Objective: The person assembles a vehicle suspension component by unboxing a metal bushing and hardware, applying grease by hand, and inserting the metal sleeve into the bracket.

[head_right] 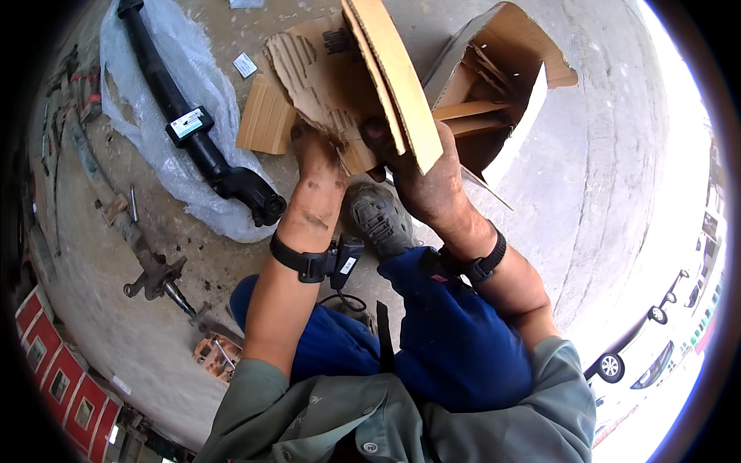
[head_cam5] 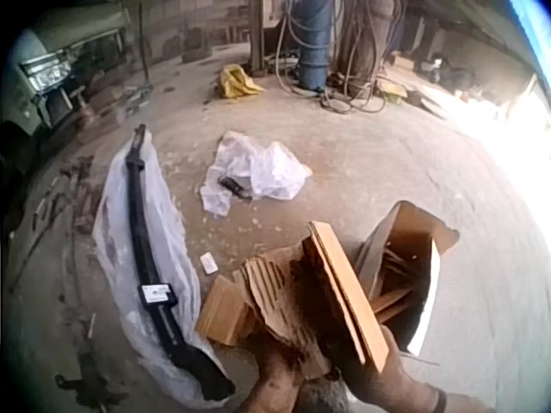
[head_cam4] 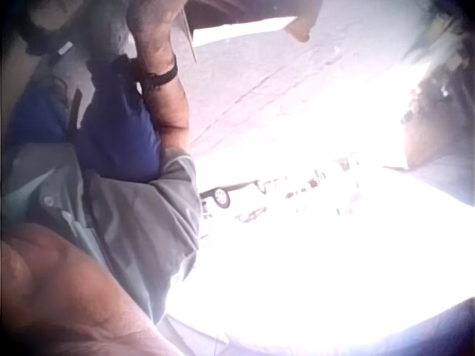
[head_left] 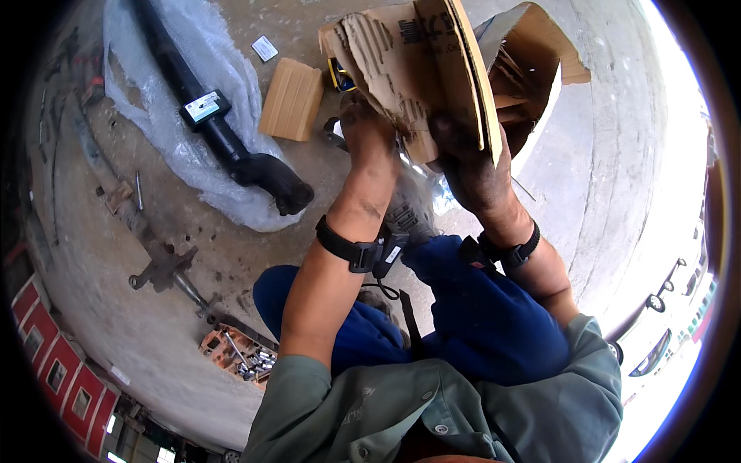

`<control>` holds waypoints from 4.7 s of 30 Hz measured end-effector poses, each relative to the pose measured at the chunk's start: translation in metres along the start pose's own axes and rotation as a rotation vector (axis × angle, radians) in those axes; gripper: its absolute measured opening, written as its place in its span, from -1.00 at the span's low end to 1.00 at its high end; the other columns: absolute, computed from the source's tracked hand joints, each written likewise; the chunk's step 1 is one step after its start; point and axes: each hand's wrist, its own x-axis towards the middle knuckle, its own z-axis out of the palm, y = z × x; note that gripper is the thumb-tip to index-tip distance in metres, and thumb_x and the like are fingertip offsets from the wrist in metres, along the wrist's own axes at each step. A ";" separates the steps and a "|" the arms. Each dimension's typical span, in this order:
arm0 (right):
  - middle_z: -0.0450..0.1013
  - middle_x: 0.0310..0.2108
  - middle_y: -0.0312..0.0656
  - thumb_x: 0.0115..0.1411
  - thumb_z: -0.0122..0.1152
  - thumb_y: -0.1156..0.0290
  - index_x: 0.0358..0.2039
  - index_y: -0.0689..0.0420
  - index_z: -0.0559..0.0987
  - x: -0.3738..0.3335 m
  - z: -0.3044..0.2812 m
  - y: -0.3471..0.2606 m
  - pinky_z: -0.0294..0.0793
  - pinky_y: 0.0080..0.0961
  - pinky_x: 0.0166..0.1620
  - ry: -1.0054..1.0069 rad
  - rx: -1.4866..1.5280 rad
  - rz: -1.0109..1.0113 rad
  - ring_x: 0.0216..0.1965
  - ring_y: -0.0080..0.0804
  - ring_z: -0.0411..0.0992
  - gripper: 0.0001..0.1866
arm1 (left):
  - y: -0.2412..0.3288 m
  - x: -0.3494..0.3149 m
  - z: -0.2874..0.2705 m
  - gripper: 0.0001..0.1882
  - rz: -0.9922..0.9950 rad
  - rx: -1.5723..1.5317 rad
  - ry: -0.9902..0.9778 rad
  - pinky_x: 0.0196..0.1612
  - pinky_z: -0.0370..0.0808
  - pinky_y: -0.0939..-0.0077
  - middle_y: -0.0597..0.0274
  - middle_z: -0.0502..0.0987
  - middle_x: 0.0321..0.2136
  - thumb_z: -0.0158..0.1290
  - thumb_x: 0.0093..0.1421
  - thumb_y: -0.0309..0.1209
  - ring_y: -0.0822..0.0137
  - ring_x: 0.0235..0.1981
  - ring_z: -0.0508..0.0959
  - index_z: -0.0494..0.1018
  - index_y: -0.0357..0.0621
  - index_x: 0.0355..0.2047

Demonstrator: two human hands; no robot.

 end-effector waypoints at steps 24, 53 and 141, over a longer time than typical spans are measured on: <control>0.54 -0.20 0.12 0.02 0.41 0.45 0.07 0.31 0.48 -0.023 -0.009 0.025 0.53 -0.34 -0.07 -0.147 -0.465 -0.505 -0.16 -0.06 0.57 -0.43 | 0.025 -0.008 0.022 -0.74 0.348 0.312 -0.195 -0.23 0.56 0.43 0.09 0.56 -0.34 -0.25 0.40 -0.38 0.27 -0.26 0.63 0.41 -0.23 -0.29; 0.56 -0.17 -0.13 0.38 0.03 0.09 0.03 0.25 0.47 -0.004 -0.090 -0.002 0.45 -0.52 -0.16 0.179 0.382 0.185 -0.26 -0.46 0.48 -0.54 | 0.070 -0.033 -0.072 -0.66 0.000 0.687 0.047 -0.27 0.42 0.52 0.23 0.58 -0.24 -0.12 0.37 -0.23 0.41 -0.28 0.57 0.47 -0.22 -0.08; 0.55 -0.12 0.01 0.20 0.27 0.38 0.04 0.38 0.43 0.050 0.021 0.039 0.50 -0.40 0.00 -0.522 -0.503 0.040 -0.13 -0.31 0.53 -0.53 | 0.075 -0.041 -0.061 -0.51 0.197 0.638 -0.190 -0.33 0.33 0.55 0.38 0.51 -0.48 -0.02 0.36 0.00 0.55 -0.42 0.39 0.56 -0.25 -0.31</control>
